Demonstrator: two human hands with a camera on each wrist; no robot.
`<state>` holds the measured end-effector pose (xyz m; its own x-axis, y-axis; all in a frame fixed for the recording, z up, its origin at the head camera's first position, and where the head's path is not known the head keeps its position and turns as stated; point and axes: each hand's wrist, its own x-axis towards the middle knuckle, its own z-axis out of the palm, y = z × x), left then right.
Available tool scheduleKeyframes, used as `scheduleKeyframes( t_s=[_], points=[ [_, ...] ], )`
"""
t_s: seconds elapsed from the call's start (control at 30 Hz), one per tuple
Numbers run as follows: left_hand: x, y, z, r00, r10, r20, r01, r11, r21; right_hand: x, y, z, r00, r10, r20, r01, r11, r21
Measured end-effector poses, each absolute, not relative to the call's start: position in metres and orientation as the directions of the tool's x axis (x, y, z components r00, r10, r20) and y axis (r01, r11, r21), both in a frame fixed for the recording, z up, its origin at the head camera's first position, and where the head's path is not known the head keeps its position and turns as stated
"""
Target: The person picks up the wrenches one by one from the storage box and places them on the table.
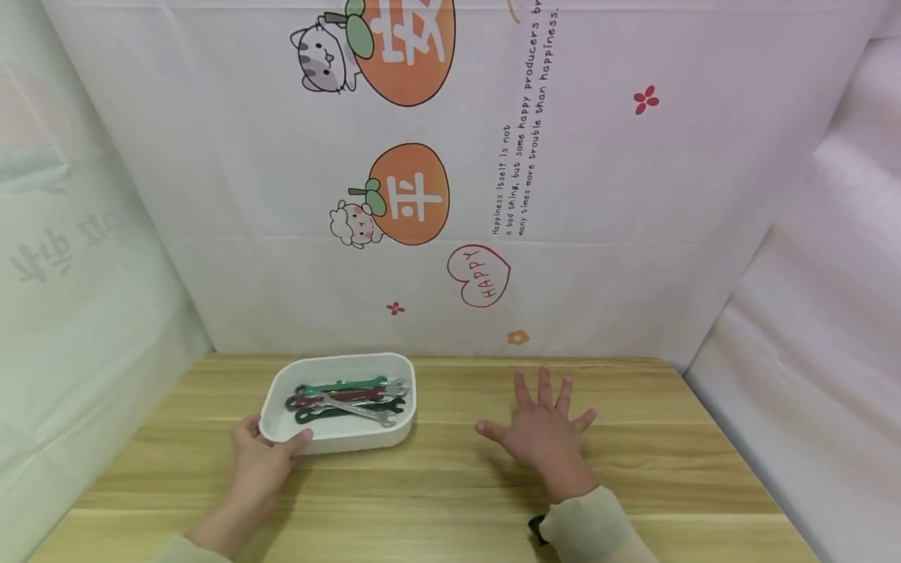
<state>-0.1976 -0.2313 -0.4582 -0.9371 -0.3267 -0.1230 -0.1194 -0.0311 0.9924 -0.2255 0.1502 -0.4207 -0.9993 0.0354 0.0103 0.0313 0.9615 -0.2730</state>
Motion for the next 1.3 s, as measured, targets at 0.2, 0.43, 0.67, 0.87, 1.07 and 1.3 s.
scheduleKeyframes(
  t_s=[0.2, 0.43, 0.67, 0.87, 1.07, 1.3],
  points=[
    [-0.193, -0.226, -0.454, -0.951, -0.29, -0.11, -0.139, 0.082, 0.987, -0.225, 0.15, -0.419, -1.0, 0.031, 0.006, 0.028, 0.963, -0.267],
    [-0.209, -0.275, -0.433, -0.981, 0.085, -0.172, -0.148, 0.238, 0.96, -0.223, 0.152, -0.418, -1.0, 0.022, -0.005, 0.023, 0.96, -0.278],
    [-0.232, -0.305, -0.431, -0.948, 0.285, -0.144, -0.053, 0.305, 0.951, -0.22, 0.152, -0.415, -1.0, 0.007, -0.015, 0.011, 0.954, -0.3],
    [-0.235, -0.303, -0.435, -0.95, 0.276, -0.145, -0.027, 0.389, 0.921, -0.219, 0.152, -0.416, -1.0, 0.006, -0.011, 0.009, 0.952, -0.307],
    [-0.235, -0.287, -0.437, -0.944, 0.306, -0.124, 0.018, 0.423, 0.906, -0.22, 0.154, -0.42, -1.0, 0.007, -0.016, 0.011, 0.953, -0.302],
    [-0.231, -0.263, -0.44, -0.945, 0.299, -0.133, 0.014, 0.445, 0.896, -0.222, 0.158, -0.422, -1.0, 0.016, -0.016, 0.02, 0.958, -0.287]
  ],
)
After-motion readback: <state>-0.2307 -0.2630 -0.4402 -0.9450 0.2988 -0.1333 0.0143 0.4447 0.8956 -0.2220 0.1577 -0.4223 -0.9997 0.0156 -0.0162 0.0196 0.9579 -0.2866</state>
